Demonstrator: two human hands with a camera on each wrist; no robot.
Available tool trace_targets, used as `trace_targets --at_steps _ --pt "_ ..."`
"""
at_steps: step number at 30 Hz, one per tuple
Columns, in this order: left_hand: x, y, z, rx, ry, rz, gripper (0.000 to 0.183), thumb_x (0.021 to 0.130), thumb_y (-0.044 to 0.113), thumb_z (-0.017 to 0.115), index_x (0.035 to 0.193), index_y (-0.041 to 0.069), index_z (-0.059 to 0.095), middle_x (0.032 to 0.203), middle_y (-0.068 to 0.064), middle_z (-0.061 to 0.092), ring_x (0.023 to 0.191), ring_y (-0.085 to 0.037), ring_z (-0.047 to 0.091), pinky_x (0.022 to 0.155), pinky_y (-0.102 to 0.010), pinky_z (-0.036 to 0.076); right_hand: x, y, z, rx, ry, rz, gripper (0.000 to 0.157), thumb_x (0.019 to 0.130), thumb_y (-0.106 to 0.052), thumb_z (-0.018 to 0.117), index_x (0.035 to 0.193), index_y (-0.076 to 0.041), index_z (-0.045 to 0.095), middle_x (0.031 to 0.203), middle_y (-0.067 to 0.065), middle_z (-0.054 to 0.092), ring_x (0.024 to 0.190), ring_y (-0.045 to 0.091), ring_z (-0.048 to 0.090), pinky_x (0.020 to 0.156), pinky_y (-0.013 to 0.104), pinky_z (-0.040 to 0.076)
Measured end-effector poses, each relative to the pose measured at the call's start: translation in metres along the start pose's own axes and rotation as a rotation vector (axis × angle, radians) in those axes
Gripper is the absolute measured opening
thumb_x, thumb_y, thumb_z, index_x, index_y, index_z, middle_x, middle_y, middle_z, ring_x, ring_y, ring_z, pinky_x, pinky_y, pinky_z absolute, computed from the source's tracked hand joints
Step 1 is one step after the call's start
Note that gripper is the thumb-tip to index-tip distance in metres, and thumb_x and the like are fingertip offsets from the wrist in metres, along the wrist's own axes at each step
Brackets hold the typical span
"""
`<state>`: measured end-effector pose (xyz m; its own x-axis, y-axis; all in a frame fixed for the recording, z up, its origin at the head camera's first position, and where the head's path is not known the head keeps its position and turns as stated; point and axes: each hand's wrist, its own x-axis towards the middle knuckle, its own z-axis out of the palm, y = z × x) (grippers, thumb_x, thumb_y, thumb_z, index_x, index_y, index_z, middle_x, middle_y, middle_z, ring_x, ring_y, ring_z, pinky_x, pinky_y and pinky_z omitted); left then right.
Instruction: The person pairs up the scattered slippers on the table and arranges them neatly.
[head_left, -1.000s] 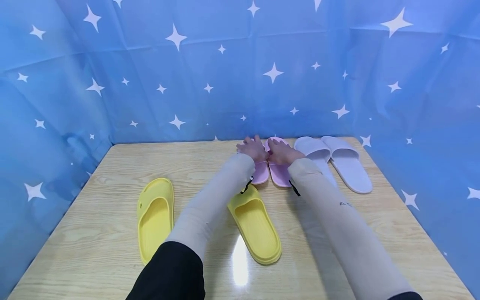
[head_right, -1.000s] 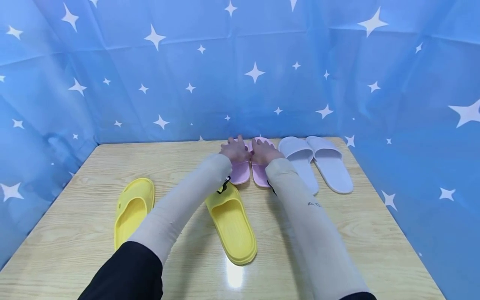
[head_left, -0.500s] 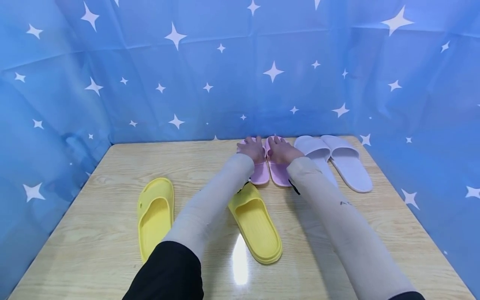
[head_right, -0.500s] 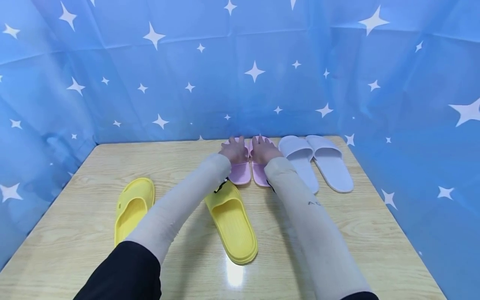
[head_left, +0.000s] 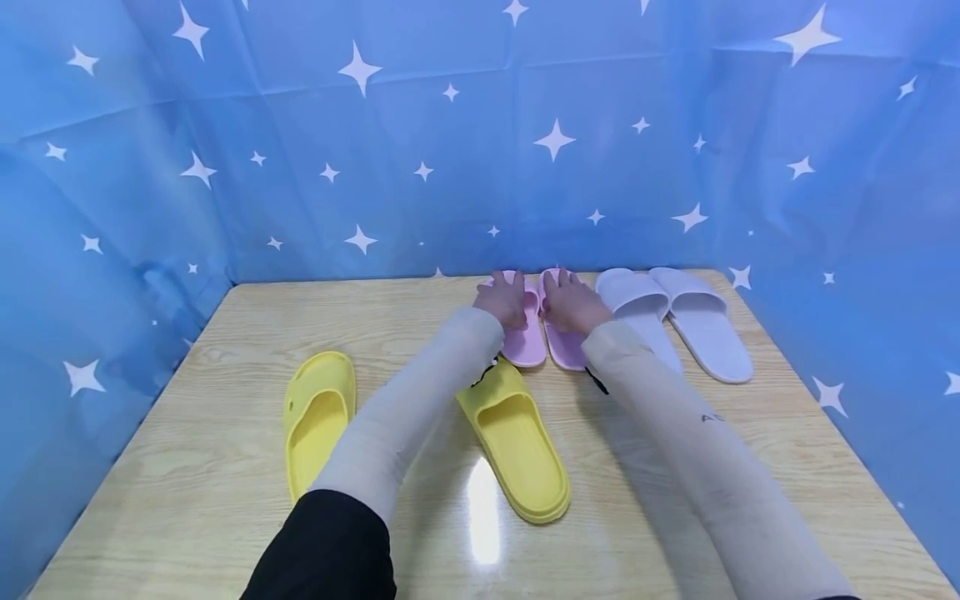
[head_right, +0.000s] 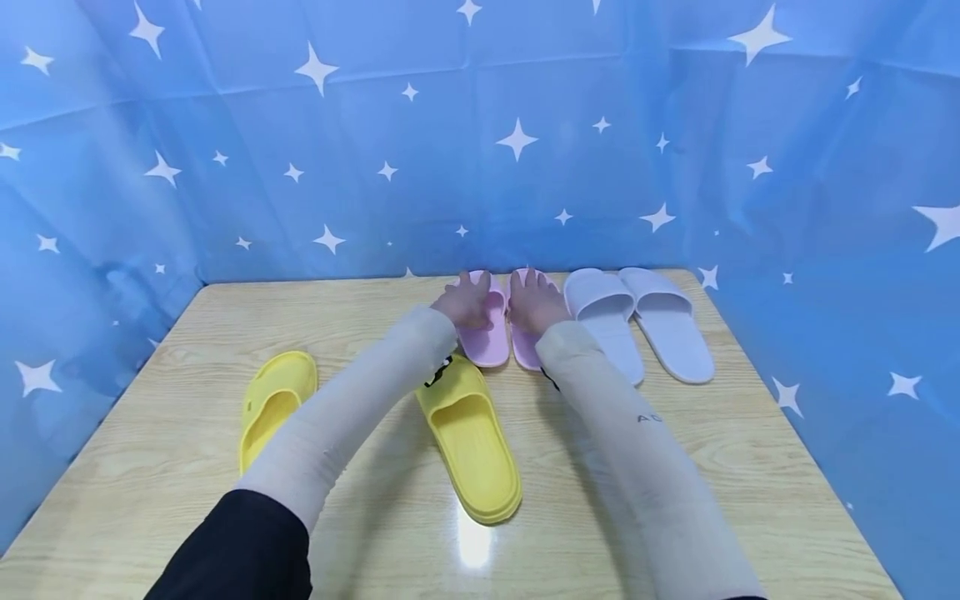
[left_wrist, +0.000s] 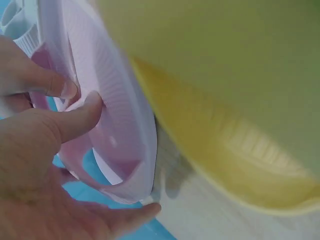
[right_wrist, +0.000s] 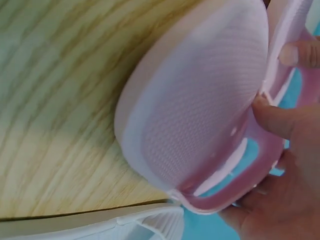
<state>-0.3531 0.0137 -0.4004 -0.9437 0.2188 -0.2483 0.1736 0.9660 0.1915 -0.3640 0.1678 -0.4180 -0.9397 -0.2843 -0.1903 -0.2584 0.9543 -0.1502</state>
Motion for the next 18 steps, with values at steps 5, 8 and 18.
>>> trace_targets --at_steps 5,8,18 --pt "0.000 -0.005 0.005 0.017 0.054 -0.041 0.098 0.092 0.048 0.074 0.165 0.011 0.018 0.168 -0.030 0.019 0.139 -0.045 0.051 0.110 -0.049 0.051 -0.005 0.002 -0.003 0.028 0.018 0.007 0.069 0.107 -0.027 0.047 0.163 0.002 0.018 0.166 0.039 0.011 0.154 0.056 0.019 0.121 0.069 0.028" --pt "-0.005 -0.011 0.006 -0.068 0.085 -0.046 0.100 0.093 0.054 0.072 0.165 0.011 0.018 0.167 -0.027 0.021 0.138 -0.044 0.051 0.109 -0.051 0.051 -0.012 0.003 -0.004 0.074 0.045 -0.008 0.072 0.107 -0.029 0.049 0.164 0.000 0.016 0.168 0.037 0.008 0.153 0.057 0.020 0.118 0.072 0.028" --pt "-0.083 -0.067 -0.023 -0.275 0.141 0.020 0.102 0.094 0.056 0.067 0.166 0.009 0.012 0.170 -0.025 0.016 0.151 -0.051 0.031 0.116 -0.066 0.038 -0.065 -0.031 -0.004 0.152 0.173 -0.249 0.063 0.105 -0.028 0.057 0.159 -0.005 0.035 0.167 0.029 0.026 0.137 0.047 0.054 0.109 0.061 0.048"
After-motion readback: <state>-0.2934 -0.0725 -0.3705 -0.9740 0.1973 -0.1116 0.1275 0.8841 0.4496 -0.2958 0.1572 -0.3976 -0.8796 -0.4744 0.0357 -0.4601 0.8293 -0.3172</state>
